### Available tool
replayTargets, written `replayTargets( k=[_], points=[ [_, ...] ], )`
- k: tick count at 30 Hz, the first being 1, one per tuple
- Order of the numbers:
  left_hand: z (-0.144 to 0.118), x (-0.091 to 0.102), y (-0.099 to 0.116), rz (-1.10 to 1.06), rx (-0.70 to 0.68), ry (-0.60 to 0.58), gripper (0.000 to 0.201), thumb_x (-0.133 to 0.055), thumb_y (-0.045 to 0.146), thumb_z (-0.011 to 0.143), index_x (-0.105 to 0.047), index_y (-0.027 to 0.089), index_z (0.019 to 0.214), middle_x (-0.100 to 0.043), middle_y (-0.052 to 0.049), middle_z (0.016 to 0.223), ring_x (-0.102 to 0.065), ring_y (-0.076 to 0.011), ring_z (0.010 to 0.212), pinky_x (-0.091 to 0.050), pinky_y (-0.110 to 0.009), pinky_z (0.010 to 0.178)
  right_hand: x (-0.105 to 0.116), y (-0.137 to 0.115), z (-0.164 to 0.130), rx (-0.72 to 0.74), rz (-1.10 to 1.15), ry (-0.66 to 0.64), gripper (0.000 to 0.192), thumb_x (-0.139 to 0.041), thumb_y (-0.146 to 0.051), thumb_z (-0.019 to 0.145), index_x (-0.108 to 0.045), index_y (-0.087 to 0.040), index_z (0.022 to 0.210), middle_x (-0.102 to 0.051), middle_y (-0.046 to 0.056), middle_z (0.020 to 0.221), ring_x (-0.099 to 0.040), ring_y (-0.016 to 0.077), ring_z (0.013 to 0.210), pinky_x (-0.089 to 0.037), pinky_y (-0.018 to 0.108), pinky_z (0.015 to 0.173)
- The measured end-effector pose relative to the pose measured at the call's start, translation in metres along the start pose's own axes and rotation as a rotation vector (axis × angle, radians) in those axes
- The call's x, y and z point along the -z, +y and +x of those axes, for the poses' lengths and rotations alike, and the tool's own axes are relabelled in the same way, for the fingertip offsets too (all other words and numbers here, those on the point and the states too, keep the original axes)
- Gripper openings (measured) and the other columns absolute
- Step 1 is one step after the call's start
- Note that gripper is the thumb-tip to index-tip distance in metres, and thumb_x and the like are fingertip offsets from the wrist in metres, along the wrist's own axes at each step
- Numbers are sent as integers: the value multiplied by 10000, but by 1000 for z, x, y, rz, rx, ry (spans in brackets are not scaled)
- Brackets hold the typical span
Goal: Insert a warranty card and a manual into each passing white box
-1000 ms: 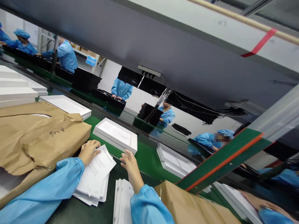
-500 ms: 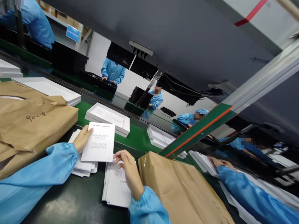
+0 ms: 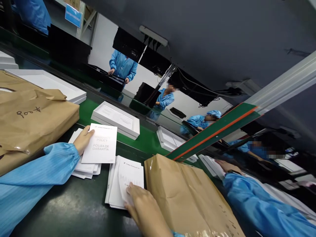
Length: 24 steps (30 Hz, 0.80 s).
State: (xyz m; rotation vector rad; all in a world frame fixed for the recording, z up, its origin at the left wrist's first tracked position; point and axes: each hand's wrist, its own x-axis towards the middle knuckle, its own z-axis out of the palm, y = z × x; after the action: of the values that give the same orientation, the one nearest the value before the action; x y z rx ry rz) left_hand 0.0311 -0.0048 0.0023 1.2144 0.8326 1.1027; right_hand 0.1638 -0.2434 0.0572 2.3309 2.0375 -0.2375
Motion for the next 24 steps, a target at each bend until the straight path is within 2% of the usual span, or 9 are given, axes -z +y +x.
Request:
replayTargets(
  k=[2,4,6,8,11,15,19,22,24],
  points=[
    [-1,0,2,4,-11,-27,218,-386,308,712,-439,177,878,-554,-22,808,-525,-180,799,-391,-330,725,12,9,2,-25,86,98,301,-322,-270,796,-549,-184,975,-619,80,909,-575,207,795,-454,297,677],
    [-2,0,3,5,-23,-50,223,-383,307,717,-441,178,890,-553,-23,813,-529,-177,784,-399,-323,704,18,14,9,-102,131,345,349,-239,-281,825,-526,-187,1000,-633,70,853,-588,191,742,-467,270,621],
    [-4,0,5,-11,-38,-88,247,-383,316,723,-440,184,923,-556,-21,812,-536,-172,755,-406,-314,680,17,12,21,-115,114,626,347,-251,-265,827,-458,-162,1086,-592,85,962,-553,192,850,-458,278,675],
    [-6,0,7,-63,-52,-155,286,-390,333,727,-428,193,973,-560,-20,820,-542,-164,727,-412,-303,660,11,3,37,-12,52,787,346,-279,-205,822,-399,-151,1142,-527,88,1071,-484,185,965,-421,298,771],
    [-10,-1,11,-196,-47,-266,356,-410,364,725,-390,199,1040,-561,-33,870,-550,-160,723,-420,-296,646,-2,-15,62,227,-111,783,366,-295,-104,805,-387,-153,1156,-496,87,1104,-420,182,1027,-371,324,843],
    [-14,-4,15,-344,5,-439,493,-538,330,655,-344,172,1080,-554,-75,950,-550,-184,791,-420,-320,696,-16,-30,86,441,-330,703,380,-335,-74,788,-405,-170,1149,-513,102,1081,-438,214,986,-398,352,792],
    [-14,-5,12,-335,8,-593,570,-649,216,552,-394,140,1056,-539,-94,1021,-500,-204,926,-364,-332,818,-17,-30,93,473,-340,635,393,-380,-102,780,-392,-222,1154,-450,86,1161,-410,237,1003,-367,426,809],
    [-14,-7,9,-338,-9,-566,541,-629,228,581,-401,133,1062,-523,-104,1061,-461,-219,993,-347,-343,842,-14,-23,93,463,-185,538,399,-466,-274,752,-389,-277,1143,-359,59,1234,-334,270,1066,-291,507,851],
    [-14,-7,8,-327,-14,-528,538,-619,239,594,-399,136,1074,-512,-109,1082,-450,-226,1009,-352,-345,837,-12,-16,93,383,14,582,470,-490,-351,722,-352,-277,1165,-306,67,1260,-265,280,1113,-257,514,874]
  ],
)
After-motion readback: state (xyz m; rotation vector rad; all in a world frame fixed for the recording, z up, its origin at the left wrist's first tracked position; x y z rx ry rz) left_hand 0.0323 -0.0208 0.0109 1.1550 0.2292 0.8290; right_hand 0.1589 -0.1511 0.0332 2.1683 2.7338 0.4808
